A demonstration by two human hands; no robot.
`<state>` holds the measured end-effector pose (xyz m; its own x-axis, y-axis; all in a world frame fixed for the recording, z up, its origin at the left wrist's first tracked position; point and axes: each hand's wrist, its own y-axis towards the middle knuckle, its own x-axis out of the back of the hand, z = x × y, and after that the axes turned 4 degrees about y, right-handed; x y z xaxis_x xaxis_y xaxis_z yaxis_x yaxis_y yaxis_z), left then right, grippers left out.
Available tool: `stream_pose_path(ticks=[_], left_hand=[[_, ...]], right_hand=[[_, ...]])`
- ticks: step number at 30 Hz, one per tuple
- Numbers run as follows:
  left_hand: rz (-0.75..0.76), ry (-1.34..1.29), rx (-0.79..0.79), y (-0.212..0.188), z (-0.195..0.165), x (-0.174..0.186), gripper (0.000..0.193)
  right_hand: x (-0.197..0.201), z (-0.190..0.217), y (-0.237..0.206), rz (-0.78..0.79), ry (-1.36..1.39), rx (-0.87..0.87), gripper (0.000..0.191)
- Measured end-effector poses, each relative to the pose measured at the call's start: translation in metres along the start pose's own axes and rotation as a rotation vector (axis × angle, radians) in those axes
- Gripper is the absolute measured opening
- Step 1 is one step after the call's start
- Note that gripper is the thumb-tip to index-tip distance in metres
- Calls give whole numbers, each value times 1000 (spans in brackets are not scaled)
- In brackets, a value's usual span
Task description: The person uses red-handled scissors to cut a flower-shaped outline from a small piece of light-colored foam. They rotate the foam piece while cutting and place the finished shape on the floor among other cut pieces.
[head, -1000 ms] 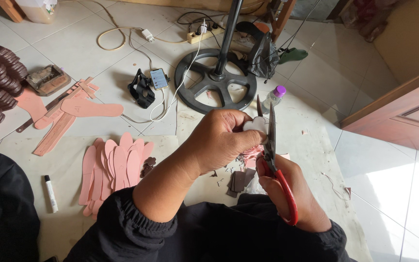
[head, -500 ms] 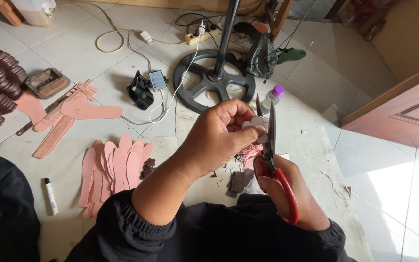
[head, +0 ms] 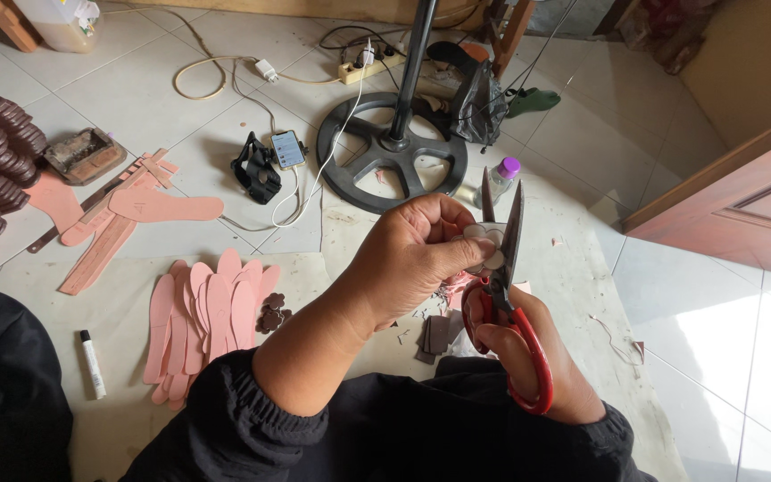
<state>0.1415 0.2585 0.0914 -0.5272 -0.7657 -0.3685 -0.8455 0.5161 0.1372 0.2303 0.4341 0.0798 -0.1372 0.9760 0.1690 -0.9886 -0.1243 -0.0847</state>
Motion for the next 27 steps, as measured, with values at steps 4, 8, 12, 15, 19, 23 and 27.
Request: stream_pose_path(ticks=[4,8,12,15,19,23,27], left_hand=[[4,-31,-11,1,2,-1,17],[-19,-39,34,0,1,-8,20],[-78,-1,84,-1,1,-11,15],[-62,11,93,-2,2,-9,15],[-30,-53,91,-1,9,-10,15],[-21,-100,99,0,13,-11,14],[-54,-32,57,-4,17,-12,12]], right_hand=[[-1,0,0,-20,13,-19,11],[-2,2,0,-42,23,-17,14],[-3,3,-1,-25,8,42,14],[-4,3,-2,-28,19,49,15],[-5,-1,-3,-31,-4,112,15],[-5,-4,-1,-80,-63,119,12],[-8,-8,1,-168,-134,90,11]])
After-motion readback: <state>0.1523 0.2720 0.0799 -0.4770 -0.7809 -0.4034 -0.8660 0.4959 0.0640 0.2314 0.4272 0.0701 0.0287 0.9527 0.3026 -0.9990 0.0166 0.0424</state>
